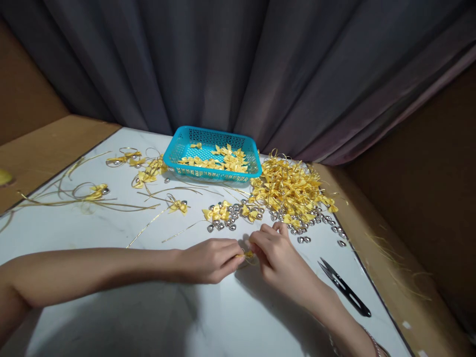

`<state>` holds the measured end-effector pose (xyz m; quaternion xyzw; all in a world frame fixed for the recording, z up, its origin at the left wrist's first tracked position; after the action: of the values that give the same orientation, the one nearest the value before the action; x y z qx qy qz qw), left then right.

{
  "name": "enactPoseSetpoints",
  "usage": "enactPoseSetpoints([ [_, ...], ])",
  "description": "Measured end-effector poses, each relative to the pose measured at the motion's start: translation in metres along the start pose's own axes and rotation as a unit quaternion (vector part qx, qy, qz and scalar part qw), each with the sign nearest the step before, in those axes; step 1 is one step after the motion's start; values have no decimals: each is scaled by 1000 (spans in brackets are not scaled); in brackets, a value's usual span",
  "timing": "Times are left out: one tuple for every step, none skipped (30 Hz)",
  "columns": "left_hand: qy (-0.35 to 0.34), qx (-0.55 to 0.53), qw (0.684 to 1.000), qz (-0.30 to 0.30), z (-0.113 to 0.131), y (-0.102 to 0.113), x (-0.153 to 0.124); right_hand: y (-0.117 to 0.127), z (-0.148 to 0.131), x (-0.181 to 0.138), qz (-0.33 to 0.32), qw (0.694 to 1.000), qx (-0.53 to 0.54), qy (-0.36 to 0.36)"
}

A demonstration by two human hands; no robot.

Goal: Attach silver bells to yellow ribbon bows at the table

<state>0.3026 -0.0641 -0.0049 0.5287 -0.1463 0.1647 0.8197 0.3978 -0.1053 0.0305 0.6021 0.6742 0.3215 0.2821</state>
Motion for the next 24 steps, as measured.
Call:
enactPoseSetpoints([
  [4, -2, 1000, 1, 0, 0, 0, 0, 0, 0, -3, 1000, 1, -2],
  [9, -5, 1000, 1, -1, 0, 0, 0, 0, 0, -2, 1000, 1, -4],
  [15, -9, 1000, -1, -2, 0, 0, 0, 0, -1, -1, 1000, 1, -7],
  [20, -15, 1000, -1, -2, 0, 0, 0, 1, -1, -1, 1000, 1, -9],
  [25, -21, 999, -3, -3, -1, 0, -1, 1, 0, -3, 1000, 1, -11],
  [32, -29, 999, -5, -4, -1, 0, -2, 1, 0, -8, 1000, 1, -13],
  [39, -39, 998, -8, -5, -2, 0, -2, 2, 0, -10, 1000, 1, -14],
  [49, -50, 997, -12, -6, -2, 0, -2, 2, 1, -11, 1000, 1, -15],
  [59, -63, 996, -18, -7, -2, 0, -2, 2, 1, -8, 1000, 1, -15],
  [69, -75, 995, -23, -9, -3, 0, 0, 3, 1, 1, 1000, 1, -14],
  [80, -87, 993, -29, -10, -3, 0, 2, 3, 1, 12, 1000, 1, -14],
  [88, -96, 991, -33, -11, -3, 0, 4, 3, 1, 25, 1000, -1, -13],
  [95, -104, 989, -36, -12, -3, 0, 6, 4, 1, 36, 999, -3, -12],
  [100, -109, 988, -38, -12, -3, 0, 8, 4, 1, 45, 999, -6, -11],
  [101, -112, 988, -39, -13, -3, 0, 9, 4, 1, 50, 999, -7, -10],
  [101, -115, 987, -39, -13, -3, 0, 10, 4, 1, 51, 999, -8, -10],
  [99, -116, 988, -39, -12, -3, 0, 10, 3, 2, 49, 999, -7, -11],
  [97, -117, 988, -38, -12, -3, 0, 9, 3, 2, 46, 999, -5, -11],
  [94, -119, 988, -37, -12, -3, 0, 9, 4, 2, 42, 999, -3, -12],
  [93, -120, 988, -36, -11, -3, 0, 8, 4, 2, 40, 999, -1, -14],
  [92, -121, 988, -35, -11, -3, 0, 7, 4, 2, 38, 999, 1, -16],
  [92, -123, 988, -35, -11, -2, 0, 7, 5, 2, 37, 999, 2, -18],
  [91, -124, 987, -35, -11, -2, 0, 7, 6, 2, 35, 999, 1, -20],
  [91, -123, 988, -35, -11, -2, 0, 7, 7, 2, 33, 999, 0, -23],
])
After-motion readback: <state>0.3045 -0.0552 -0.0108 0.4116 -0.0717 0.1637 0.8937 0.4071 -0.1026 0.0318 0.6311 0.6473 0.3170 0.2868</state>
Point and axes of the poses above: each hand's wrist, its own x-axis towards the middle knuckle, its own y-axis out of the back of the hand, z = x × y, the point moved 6 cm from there along x, towards the middle knuckle, and after that the axes turned 15 degrees about x, right-handed, at the moved point
